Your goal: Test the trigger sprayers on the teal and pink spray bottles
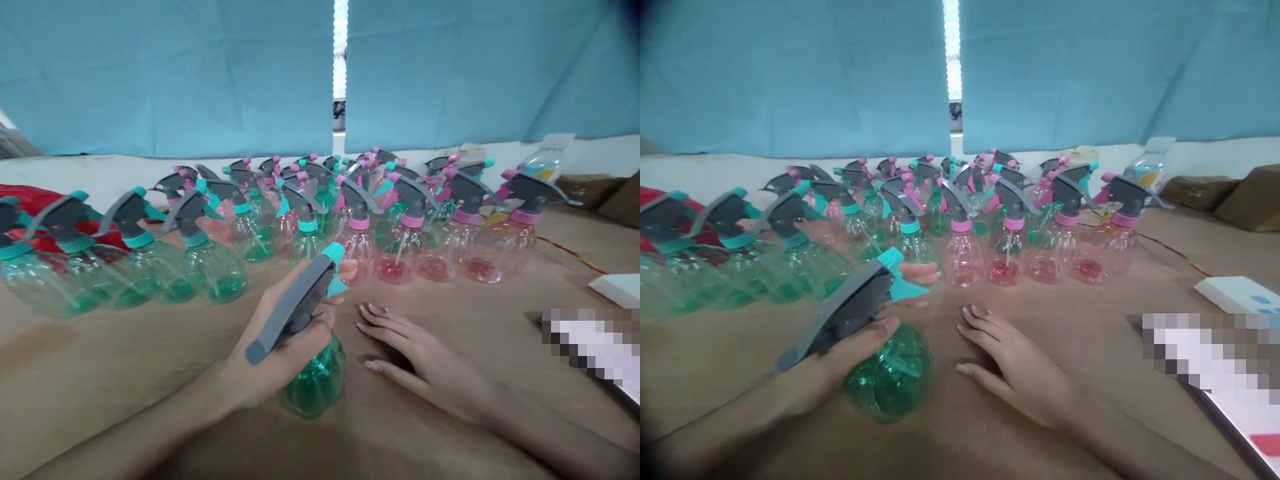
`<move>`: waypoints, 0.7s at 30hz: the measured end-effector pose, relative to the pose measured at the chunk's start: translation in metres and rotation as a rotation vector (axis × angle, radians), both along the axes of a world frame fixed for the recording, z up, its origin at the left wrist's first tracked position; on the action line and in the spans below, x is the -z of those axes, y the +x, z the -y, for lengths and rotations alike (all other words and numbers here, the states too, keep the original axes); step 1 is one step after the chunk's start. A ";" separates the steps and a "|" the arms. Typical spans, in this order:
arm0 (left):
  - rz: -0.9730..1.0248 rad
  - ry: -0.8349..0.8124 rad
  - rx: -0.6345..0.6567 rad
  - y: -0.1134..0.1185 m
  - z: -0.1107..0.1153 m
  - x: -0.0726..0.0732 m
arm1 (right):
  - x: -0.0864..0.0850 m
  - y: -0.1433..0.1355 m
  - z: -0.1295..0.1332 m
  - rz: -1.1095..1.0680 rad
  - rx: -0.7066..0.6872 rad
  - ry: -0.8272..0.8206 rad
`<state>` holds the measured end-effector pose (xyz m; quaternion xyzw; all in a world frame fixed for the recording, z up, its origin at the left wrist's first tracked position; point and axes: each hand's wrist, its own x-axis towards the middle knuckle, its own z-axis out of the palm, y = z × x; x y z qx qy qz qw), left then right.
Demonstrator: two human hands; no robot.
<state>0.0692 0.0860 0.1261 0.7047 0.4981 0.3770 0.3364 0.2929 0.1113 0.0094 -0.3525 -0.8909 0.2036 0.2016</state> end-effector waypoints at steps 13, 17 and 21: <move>-0.023 0.003 -0.006 0.002 0.000 -0.005 | 0.001 0.000 0.000 0.042 -0.004 0.014; -0.059 0.023 0.006 0.003 0.000 -0.007 | 0.001 0.000 -0.001 0.053 -0.004 0.022; -0.046 0.031 0.005 0.004 -0.001 -0.008 | 0.000 0.000 0.000 0.064 -0.004 0.024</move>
